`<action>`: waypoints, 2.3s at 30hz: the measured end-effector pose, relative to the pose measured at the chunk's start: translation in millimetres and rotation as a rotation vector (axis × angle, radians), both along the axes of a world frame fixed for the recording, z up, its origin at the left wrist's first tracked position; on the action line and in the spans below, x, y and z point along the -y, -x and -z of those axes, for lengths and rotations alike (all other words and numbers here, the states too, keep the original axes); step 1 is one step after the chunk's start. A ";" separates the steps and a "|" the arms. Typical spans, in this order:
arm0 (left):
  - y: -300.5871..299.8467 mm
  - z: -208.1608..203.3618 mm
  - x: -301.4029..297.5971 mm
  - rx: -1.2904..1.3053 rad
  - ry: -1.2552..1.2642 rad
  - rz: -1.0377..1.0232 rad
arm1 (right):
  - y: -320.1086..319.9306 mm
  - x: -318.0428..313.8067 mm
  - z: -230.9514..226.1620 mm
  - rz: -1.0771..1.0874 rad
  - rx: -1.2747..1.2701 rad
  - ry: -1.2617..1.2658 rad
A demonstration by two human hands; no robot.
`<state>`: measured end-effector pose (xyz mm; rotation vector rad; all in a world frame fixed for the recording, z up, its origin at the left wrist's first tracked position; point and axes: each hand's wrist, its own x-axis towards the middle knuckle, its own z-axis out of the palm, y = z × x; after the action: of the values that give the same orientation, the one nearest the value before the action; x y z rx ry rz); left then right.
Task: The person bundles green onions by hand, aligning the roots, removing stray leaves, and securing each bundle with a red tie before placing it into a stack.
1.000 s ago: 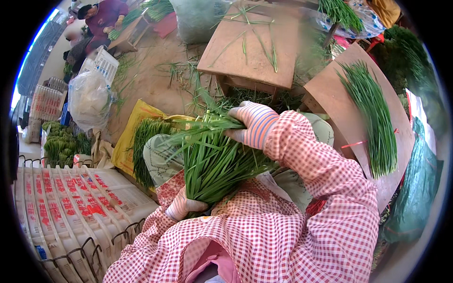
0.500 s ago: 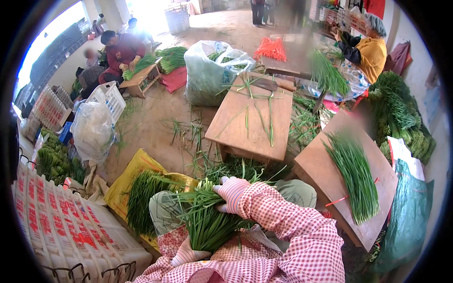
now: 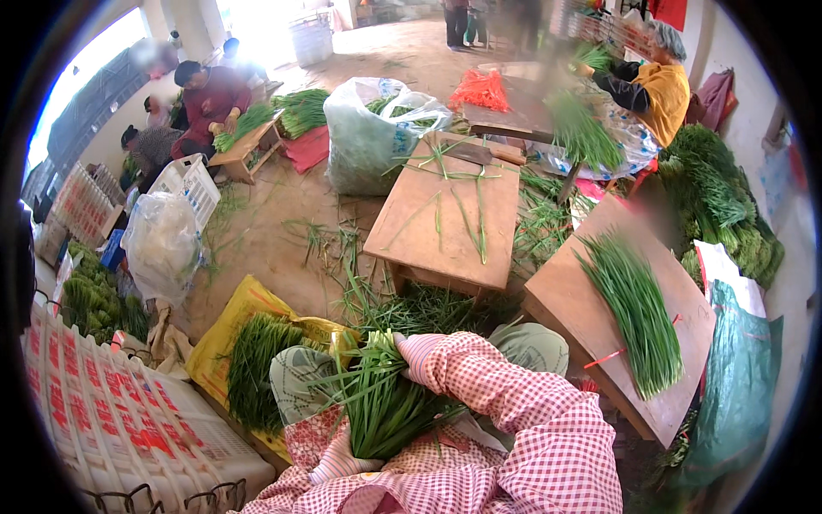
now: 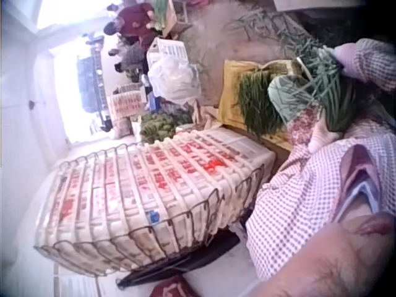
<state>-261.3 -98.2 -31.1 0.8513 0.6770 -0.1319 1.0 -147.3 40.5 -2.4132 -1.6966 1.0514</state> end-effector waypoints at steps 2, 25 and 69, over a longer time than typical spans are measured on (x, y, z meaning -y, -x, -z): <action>1.1 0.0 0.1 -0.014 0.011 -0.002 | -0.1 1.2 -4.6 -0.009 0.005 0.001; -4.5 -47.6 -13.9 0.254 -1.204 0.911 | -25.4 7.1 49.4 0.474 -0.984 -0.525; 11.1 -41.1 -6.9 -0.269 -0.501 0.081 | -5.4 11.5 57.7 0.169 -0.232 -0.041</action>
<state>-272.3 -91.3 10.1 1.3580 0.9481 -0.1539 6.5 -158.8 -17.2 -2.2590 -1.4020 1.2032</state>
